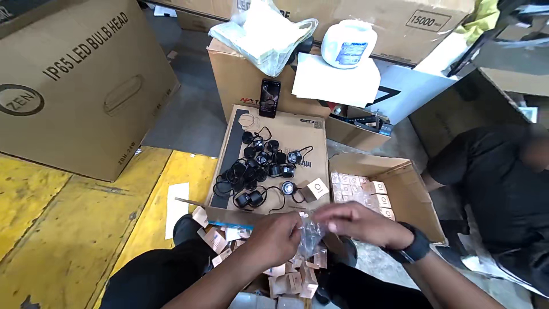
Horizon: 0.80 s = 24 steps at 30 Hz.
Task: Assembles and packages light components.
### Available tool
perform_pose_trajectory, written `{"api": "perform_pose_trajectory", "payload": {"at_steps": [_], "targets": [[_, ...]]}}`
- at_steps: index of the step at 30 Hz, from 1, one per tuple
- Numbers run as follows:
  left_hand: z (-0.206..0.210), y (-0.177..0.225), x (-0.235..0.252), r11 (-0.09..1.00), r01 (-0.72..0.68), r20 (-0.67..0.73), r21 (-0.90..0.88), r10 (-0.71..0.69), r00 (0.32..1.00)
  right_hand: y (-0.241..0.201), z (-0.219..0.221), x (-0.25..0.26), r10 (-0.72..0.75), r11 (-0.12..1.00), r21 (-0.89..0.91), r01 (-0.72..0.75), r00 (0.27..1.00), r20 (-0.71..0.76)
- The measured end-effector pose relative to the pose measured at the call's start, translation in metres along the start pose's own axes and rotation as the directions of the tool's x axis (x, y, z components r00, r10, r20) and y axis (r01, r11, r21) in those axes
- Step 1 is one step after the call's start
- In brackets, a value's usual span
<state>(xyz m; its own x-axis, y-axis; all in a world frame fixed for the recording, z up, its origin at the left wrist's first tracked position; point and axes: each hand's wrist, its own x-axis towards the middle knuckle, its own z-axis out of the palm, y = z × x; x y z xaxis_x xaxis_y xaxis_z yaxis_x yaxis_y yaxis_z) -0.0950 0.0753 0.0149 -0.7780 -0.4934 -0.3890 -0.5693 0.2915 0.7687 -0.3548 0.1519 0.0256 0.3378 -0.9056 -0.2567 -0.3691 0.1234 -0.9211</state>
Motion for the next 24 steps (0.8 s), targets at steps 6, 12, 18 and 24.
{"api": "perform_pose_trajectory", "payload": {"at_steps": [6, 12, 18, 24], "targets": [[0.006, -0.002, -0.004, 0.943, -0.127, 0.090, 0.307, 0.104, 0.990, 0.067, -0.006, 0.073, 0.340, 0.584, -0.563, -0.585, 0.806, -0.485], [0.008, -0.006, -0.008, 0.881, -0.238, 0.104, 0.409, 0.214, 0.971, 0.082, -0.028, 0.063, 0.358, 0.704, -0.389, -0.594, 0.770, -0.528], [0.011, -0.004, -0.012, 0.859, -0.250, 0.107, 0.446, 0.226, 0.968, 0.109, -0.122, -0.017, 0.348, 0.769, -0.020, -0.638, 0.445, -0.825], [0.029, -0.016, -0.005, 0.770, -0.313, 0.009, 0.555, 0.371, 0.929, 0.174, -0.146, -0.078, 0.421, 0.667, 0.195, -0.719, 0.148, -0.895]]}}
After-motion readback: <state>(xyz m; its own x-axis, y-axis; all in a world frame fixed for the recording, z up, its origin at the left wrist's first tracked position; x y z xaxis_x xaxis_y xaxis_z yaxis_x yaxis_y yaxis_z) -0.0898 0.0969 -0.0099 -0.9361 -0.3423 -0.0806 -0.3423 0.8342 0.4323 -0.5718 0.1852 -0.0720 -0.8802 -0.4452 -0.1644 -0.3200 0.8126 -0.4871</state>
